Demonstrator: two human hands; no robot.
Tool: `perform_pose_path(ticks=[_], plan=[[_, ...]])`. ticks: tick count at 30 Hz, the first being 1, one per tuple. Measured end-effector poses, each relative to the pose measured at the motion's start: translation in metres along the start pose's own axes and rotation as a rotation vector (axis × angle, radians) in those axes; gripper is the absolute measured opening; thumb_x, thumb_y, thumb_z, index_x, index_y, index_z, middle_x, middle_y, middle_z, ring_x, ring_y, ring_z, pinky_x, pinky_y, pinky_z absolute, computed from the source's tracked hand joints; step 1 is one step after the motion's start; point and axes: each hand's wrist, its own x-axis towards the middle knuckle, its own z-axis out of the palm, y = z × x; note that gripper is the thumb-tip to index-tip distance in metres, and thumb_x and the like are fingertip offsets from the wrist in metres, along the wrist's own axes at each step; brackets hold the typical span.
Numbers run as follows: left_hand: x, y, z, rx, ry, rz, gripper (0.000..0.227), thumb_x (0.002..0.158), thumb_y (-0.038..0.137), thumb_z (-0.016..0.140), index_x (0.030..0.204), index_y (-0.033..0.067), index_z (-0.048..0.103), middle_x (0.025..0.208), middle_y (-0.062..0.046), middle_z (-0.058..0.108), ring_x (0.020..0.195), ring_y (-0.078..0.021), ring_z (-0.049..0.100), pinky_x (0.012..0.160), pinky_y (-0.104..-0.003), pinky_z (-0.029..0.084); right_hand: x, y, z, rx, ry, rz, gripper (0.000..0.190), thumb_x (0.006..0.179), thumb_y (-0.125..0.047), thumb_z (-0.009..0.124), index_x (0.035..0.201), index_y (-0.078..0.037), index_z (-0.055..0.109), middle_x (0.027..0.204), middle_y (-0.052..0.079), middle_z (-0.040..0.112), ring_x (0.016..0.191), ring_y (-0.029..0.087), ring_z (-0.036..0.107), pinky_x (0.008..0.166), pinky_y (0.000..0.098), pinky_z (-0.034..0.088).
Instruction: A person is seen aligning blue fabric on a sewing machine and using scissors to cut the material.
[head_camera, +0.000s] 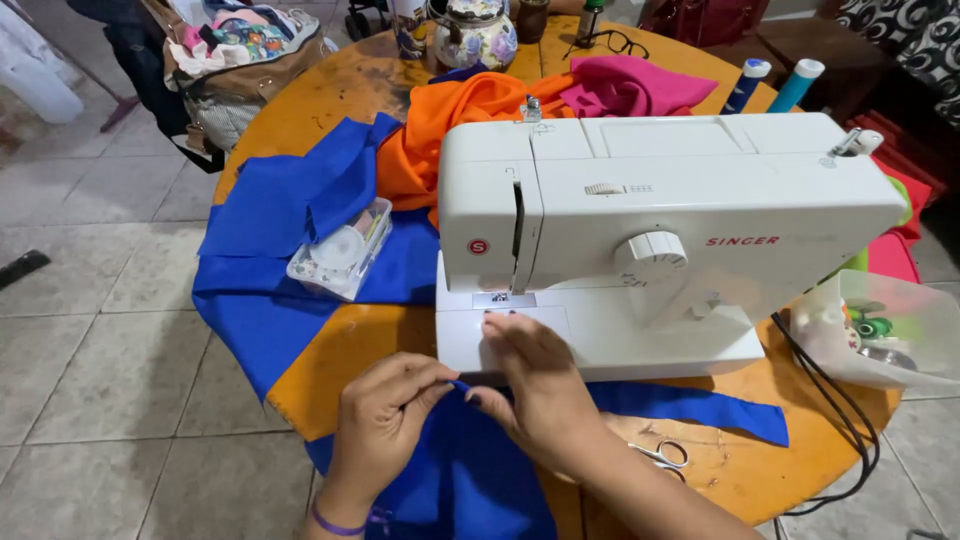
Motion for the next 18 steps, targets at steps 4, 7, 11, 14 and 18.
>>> perform_pose_path(ticks=[4,7,11,14,18], plan=[[-0.013,0.001,-0.012,-0.012,0.029,-0.048,0.010,0.097,0.012,0.075,0.103,0.0106,0.083,0.095,-0.003,0.079,0.085,-0.0148,0.077,0.081,-0.026,0.058,-0.009,-0.019,0.017,-0.080,-0.125,-0.041,0.074,0.091,-0.046,0.083,0.143,0.000,0.060,0.149,0.017,0.061,0.142,0.041,0.050,0.119,0.0549,0.039],[-0.014,0.007,-0.013,0.004,0.060,-0.044,0.011,0.096,0.015,0.075,0.101,0.0105,0.084,0.095,-0.003,0.079,0.085,-0.0138,0.077,0.081,-0.025,0.060,0.001,-0.029,0.023,-0.095,-0.195,-0.098,0.079,0.086,-0.048,0.086,0.142,0.001,0.061,0.153,0.020,0.057,0.144,0.046,0.049,0.121,0.0584,0.036],[-0.013,0.017,-0.016,0.010,0.066,0.014,0.011,0.097,0.015,0.074,0.100,0.0099,0.083,0.096,-0.004,0.078,0.088,-0.0157,0.078,0.084,-0.026,0.061,0.010,-0.036,0.036,0.135,-0.313,-0.227,0.097,0.076,-0.043,0.090,0.153,0.004,0.052,0.155,0.029,0.056,0.146,0.049,0.050,0.127,0.0607,0.032],[-0.018,0.017,-0.021,0.008,0.068,0.006,0.011,0.096,0.015,0.075,0.101,0.0093,0.083,0.094,-0.004,0.078,0.086,-0.0156,0.078,0.081,-0.026,0.061,0.018,-0.051,0.012,0.401,-0.533,-0.214,0.086,0.082,-0.047,0.080,0.146,0.003,0.052,0.141,0.027,0.062,0.130,0.046,0.059,0.115,0.0549,0.041],[-0.020,0.018,-0.028,-0.051,0.044,-0.064,0.010,0.095,0.015,0.076,0.099,0.0106,0.084,0.092,-0.003,0.079,0.082,-0.0129,0.079,0.077,-0.023,0.061,0.012,-0.052,-0.020,0.360,-0.823,-0.145,0.061,0.087,-0.050,0.076,0.115,0.004,0.069,0.126,0.024,0.067,0.102,0.042,0.070,0.083,0.0499,0.056]])
